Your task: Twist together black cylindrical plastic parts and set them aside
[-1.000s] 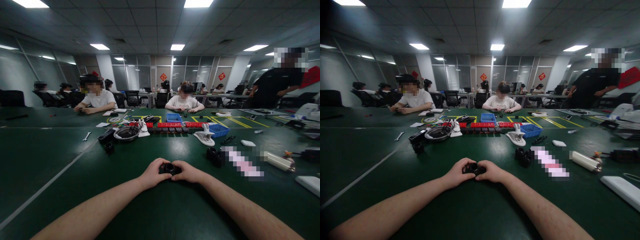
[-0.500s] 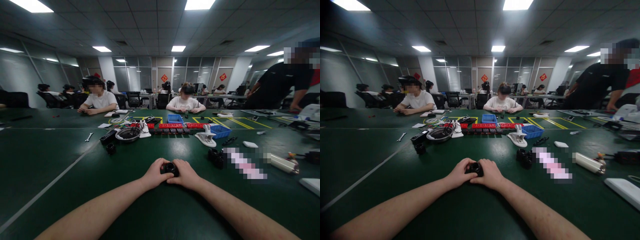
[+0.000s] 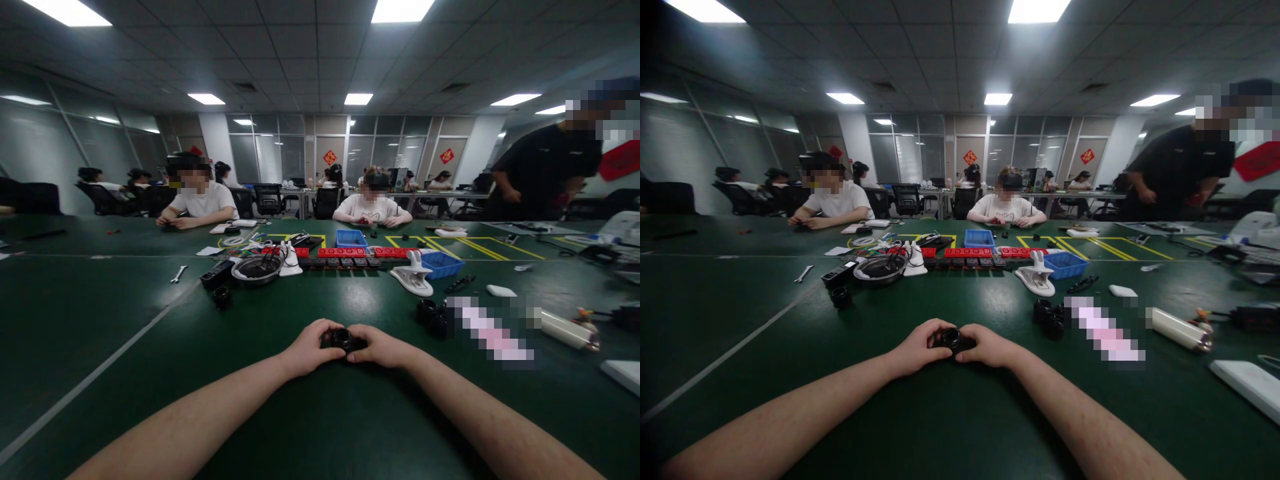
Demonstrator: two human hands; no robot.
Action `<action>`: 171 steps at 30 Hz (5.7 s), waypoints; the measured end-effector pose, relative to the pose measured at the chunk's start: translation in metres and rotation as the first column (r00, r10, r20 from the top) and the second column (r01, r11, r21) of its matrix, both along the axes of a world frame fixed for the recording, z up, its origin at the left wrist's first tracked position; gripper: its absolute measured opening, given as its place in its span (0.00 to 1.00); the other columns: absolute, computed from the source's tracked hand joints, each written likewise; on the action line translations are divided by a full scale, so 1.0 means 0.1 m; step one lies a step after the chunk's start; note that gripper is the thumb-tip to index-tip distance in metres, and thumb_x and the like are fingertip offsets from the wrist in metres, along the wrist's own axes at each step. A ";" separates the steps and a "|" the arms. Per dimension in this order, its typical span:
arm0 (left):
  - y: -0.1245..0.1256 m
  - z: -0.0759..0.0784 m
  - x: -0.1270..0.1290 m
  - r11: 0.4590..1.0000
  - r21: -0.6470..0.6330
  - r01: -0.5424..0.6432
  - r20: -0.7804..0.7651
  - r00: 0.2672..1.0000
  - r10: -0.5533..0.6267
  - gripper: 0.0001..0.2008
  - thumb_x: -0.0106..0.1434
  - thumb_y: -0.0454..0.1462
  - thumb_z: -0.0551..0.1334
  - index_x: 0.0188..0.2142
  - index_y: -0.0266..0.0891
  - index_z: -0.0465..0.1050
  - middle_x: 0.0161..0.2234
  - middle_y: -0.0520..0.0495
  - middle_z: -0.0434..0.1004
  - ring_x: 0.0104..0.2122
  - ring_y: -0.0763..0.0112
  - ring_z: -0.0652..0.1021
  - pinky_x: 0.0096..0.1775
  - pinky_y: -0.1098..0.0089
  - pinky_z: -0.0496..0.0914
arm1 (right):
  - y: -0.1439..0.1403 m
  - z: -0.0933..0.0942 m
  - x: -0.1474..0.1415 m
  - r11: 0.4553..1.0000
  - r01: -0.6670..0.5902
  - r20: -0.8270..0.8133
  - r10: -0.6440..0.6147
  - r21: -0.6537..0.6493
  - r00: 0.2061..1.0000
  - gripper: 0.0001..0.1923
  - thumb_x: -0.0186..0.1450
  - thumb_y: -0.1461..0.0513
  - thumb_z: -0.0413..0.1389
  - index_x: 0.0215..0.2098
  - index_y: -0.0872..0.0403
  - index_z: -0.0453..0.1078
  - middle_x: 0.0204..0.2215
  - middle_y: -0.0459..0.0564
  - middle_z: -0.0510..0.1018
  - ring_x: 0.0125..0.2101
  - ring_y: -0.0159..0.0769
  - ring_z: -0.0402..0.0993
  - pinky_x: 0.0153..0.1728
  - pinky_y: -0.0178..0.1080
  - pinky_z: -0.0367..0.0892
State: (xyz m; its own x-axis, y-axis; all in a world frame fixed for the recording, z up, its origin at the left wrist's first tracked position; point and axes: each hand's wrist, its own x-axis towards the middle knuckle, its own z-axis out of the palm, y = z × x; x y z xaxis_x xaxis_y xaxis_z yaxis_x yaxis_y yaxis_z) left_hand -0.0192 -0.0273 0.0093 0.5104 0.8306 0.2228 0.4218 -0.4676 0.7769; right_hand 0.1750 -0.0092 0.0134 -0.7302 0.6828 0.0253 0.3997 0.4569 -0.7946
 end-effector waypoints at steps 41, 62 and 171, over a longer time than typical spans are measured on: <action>0.00 0.03 -0.01 1.000 -0.009 -0.027 -0.005 1.000 0.027 0.18 0.49 0.38 0.63 0.41 0.39 0.66 0.36 0.48 0.65 0.33 0.69 0.68 0.32 0.72 0.64 | -0.04 0.00 -0.06 0.995 0.100 -0.005 -0.100 -0.019 0.995 0.12 0.50 0.61 0.58 0.32 0.57 0.65 0.26 0.42 0.67 0.27 0.30 0.63 0.27 0.32 0.59; -0.09 0.06 0.02 0.997 0.063 -0.044 -0.013 0.999 0.044 0.16 0.48 0.39 0.63 0.38 0.38 0.65 0.34 0.50 0.65 0.32 0.70 0.67 0.32 0.72 0.62 | -0.12 0.02 -0.10 0.962 0.071 0.124 -0.107 0.265 0.986 0.23 0.49 0.55 0.59 0.41 0.55 0.64 0.36 0.48 0.69 0.37 0.38 0.64 0.37 0.37 0.58; -0.06 0.09 0.00 0.999 0.012 0.032 -0.042 0.999 -0.032 0.19 0.49 0.40 0.63 0.42 0.41 0.65 0.34 0.50 0.63 0.30 0.72 0.66 0.30 0.73 0.63 | -0.06 0.05 -0.01 0.988 0.007 0.104 -0.024 0.155 0.994 0.19 0.49 0.57 0.59 0.38 0.54 0.67 0.34 0.46 0.68 0.36 0.36 0.64 0.36 0.36 0.59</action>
